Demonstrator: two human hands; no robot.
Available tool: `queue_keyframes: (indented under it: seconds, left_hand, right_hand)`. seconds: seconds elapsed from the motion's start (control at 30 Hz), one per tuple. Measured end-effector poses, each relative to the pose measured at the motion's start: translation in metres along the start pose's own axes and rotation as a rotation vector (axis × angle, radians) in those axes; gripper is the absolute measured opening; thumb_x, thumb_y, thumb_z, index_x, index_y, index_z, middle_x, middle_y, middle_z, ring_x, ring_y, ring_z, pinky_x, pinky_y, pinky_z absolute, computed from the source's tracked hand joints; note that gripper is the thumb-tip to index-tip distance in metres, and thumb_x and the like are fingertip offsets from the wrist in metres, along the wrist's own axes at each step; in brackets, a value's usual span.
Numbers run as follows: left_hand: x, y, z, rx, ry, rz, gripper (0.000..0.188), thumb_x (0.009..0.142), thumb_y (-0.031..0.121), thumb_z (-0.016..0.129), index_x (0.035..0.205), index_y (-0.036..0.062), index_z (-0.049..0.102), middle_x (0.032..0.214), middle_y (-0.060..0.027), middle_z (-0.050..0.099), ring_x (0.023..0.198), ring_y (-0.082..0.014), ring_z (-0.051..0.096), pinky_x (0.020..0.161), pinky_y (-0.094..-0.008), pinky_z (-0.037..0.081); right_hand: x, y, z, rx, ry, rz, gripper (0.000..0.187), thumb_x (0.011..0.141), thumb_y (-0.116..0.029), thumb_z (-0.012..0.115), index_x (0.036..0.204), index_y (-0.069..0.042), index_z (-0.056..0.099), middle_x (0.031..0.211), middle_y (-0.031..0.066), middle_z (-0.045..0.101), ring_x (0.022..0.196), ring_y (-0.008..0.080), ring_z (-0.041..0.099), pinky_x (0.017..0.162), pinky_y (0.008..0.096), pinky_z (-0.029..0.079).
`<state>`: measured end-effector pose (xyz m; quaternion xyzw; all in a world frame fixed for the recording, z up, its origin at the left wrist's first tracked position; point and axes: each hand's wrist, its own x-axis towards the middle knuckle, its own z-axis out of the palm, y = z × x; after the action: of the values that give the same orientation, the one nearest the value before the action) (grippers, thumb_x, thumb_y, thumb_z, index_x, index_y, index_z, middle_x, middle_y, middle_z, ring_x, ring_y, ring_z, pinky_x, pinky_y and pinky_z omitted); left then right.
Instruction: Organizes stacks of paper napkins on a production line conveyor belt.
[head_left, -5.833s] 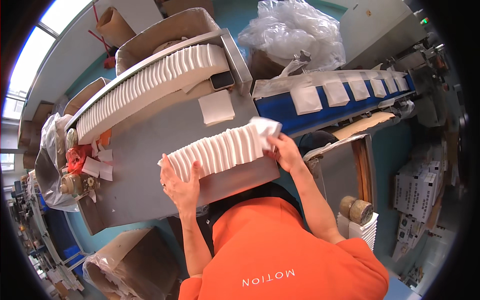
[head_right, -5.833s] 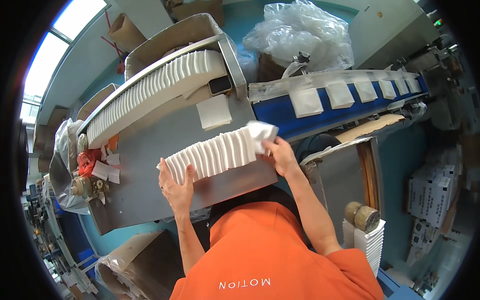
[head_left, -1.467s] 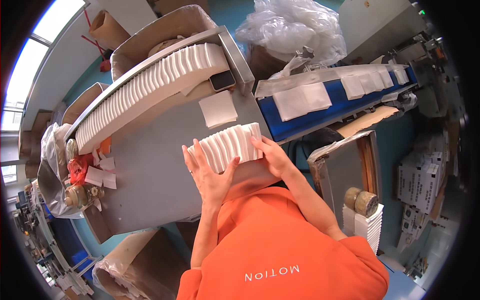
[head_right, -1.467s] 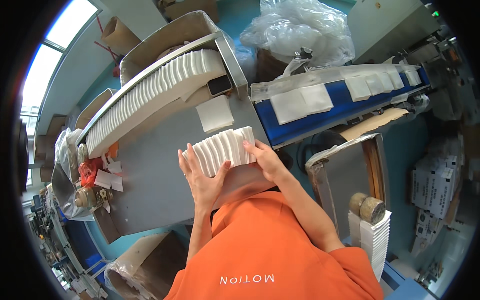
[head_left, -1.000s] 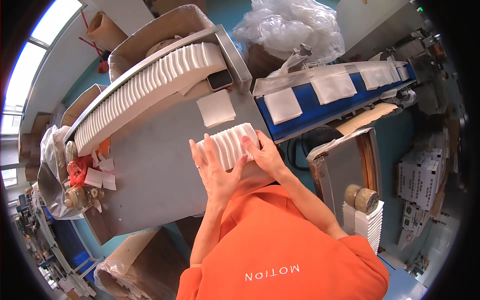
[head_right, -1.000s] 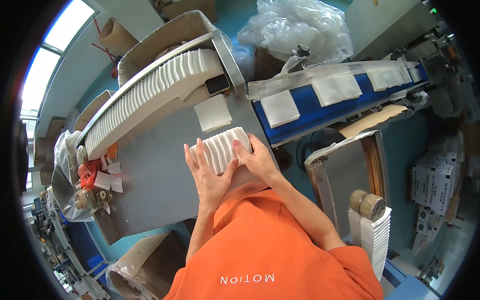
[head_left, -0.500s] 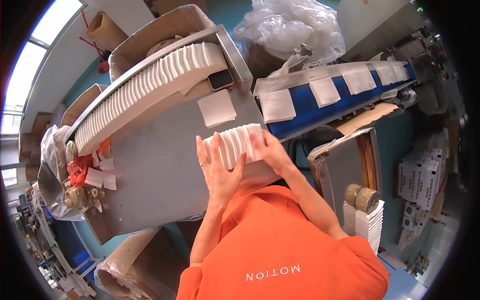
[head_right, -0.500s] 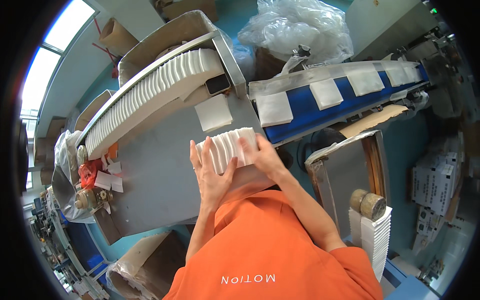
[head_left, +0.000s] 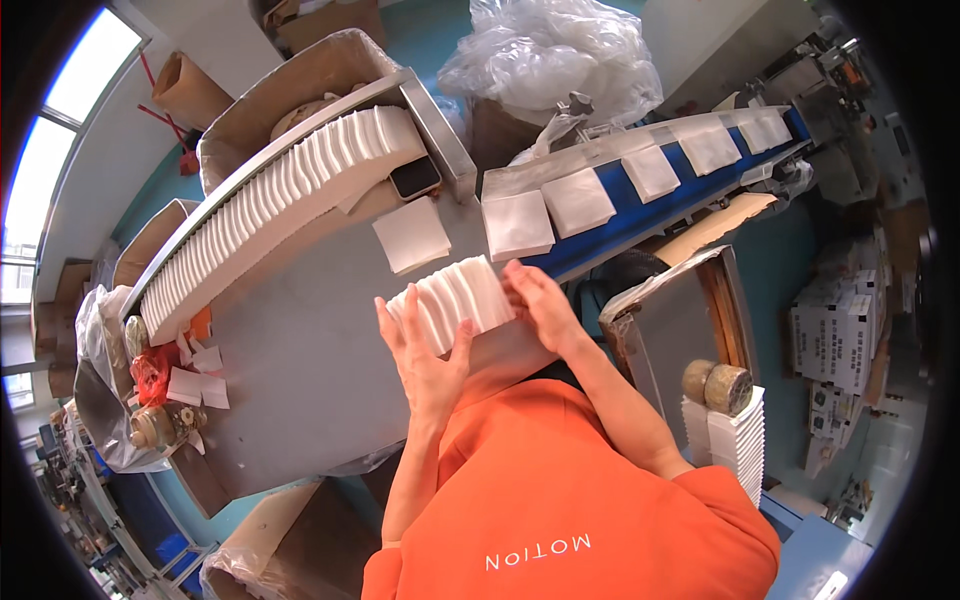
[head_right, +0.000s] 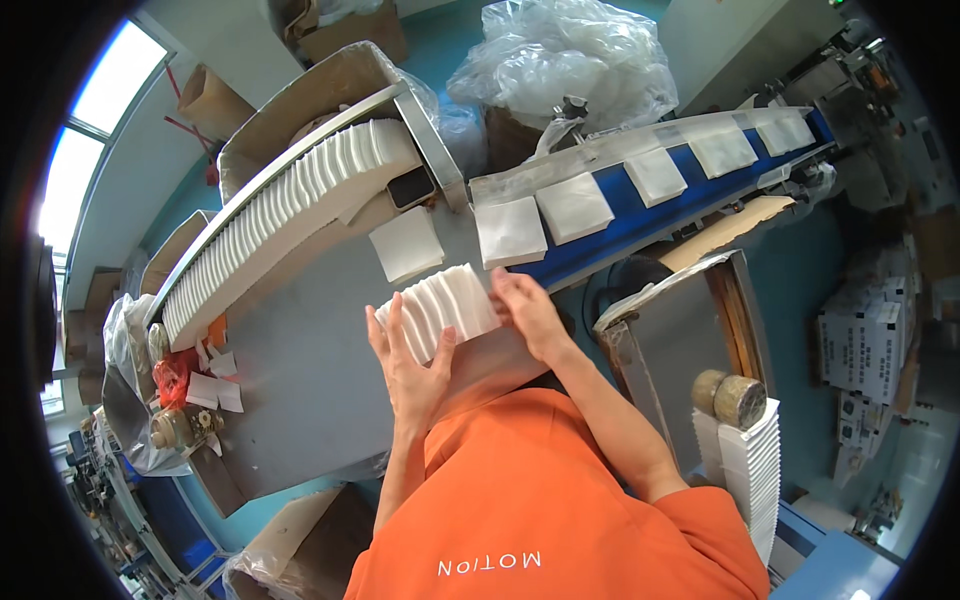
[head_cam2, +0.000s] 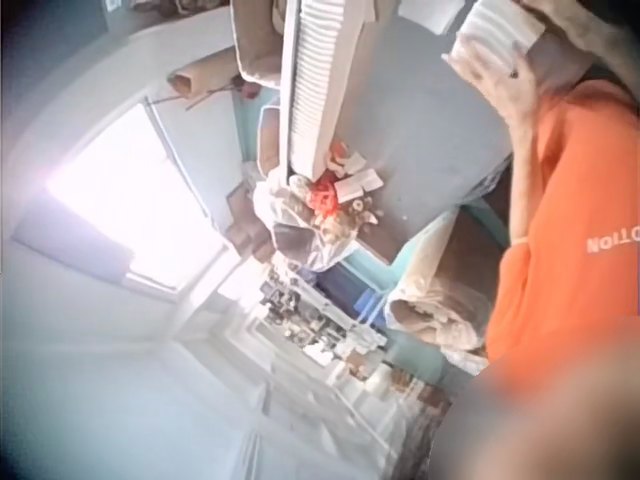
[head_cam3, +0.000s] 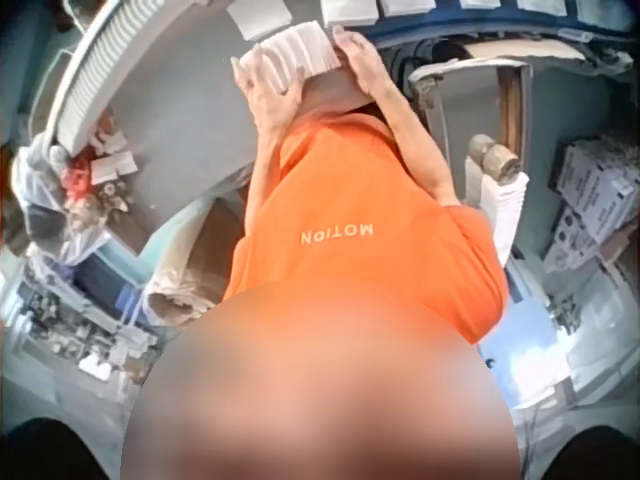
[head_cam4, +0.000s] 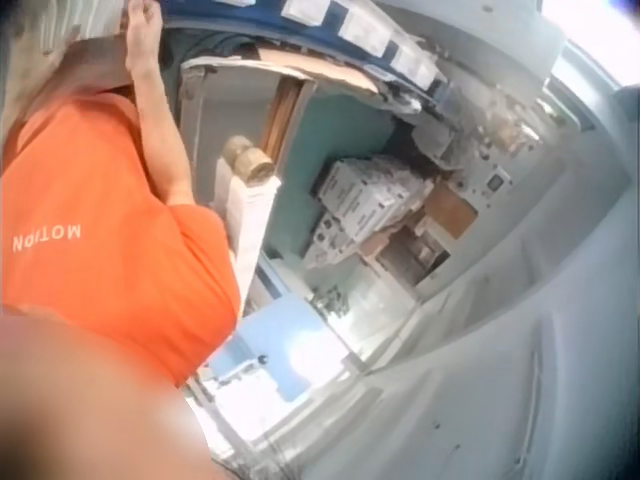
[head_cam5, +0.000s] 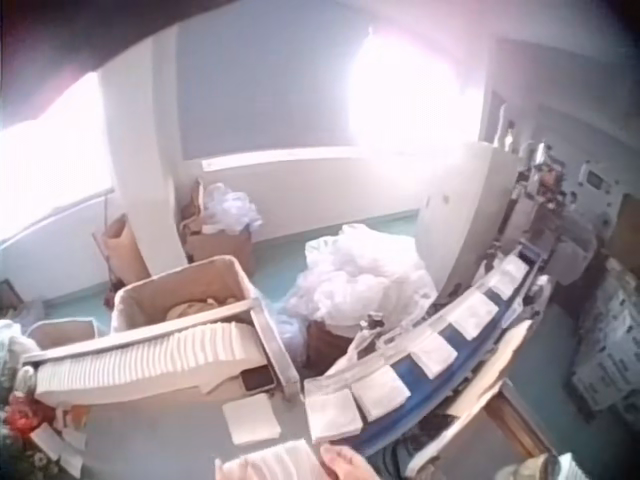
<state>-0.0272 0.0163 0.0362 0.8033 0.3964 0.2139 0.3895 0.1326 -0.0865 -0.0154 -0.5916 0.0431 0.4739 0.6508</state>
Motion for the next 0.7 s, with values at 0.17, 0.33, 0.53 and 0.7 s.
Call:
queue_keyframes:
  seconds: [0.17, 0.33, 0.53, 0.7]
  left_hand:
    - [-0.003, -0.001, 0.011, 0.01, -0.048, 0.065, 0.091, 0.081, 0.032, 0.081, 0.153, 0.0094, 0.029, 0.153, -0.0346, 0.02, 0.145, -0.0502, 0.018, 0.112, -0.0545, 0.029]
    - [0.002, 0.003, 0.001, 0.094, -0.022, -0.023, 0.102, 0.075, 0.039, 0.084, 0.154, 0.011, 0.025, 0.151, -0.0334, 0.023, 0.146, -0.0486, 0.017, 0.111, -0.0545, 0.03]
    - [0.002, 0.0, 0.008, 0.024, -0.068, 0.052, 0.099, 0.075, 0.034, 0.084, 0.153, 0.0125, 0.028, 0.152, -0.0344, 0.022, 0.144, -0.0493, 0.02, 0.11, -0.0547, 0.031]
    - [0.005, -0.003, 0.009, 0.083, -0.037, 0.049, 0.1, 0.076, 0.036, 0.083, 0.154, 0.0138, 0.026, 0.152, -0.0371, 0.019, 0.145, -0.0493, 0.019, 0.11, -0.0557, 0.031]
  right_hand:
    - [-0.016, 0.009, 0.03, -0.371, -0.142, -0.2, 0.047, 0.098, -0.041, 0.062, 0.121, -0.001, 0.061, 0.103, 0.0087, 0.066, 0.09, 0.0155, 0.061, 0.078, 0.0285, 0.05]
    - [-0.012, 0.007, 0.002, -0.024, -0.372, 0.229, 0.045, 0.096, -0.038, 0.065, 0.126, -0.005, 0.06, 0.105, 0.004, 0.064, 0.082, 0.009, 0.056, 0.067, 0.0242, 0.046]
    - [-0.021, -0.005, 0.021, -0.513, -0.213, -0.169, 0.052, 0.097, -0.045, 0.062, 0.121, 0.001, 0.06, 0.101, 0.0061, 0.066, 0.092, 0.0112, 0.061, 0.08, 0.0261, 0.05]
    - [-0.009, 0.013, 0.008, -0.068, -0.197, 0.06, 0.037, 0.097, -0.031, 0.064, 0.119, -0.001, 0.063, 0.098, 0.0035, 0.066, 0.084, 0.012, 0.06, 0.073, 0.0265, 0.05]
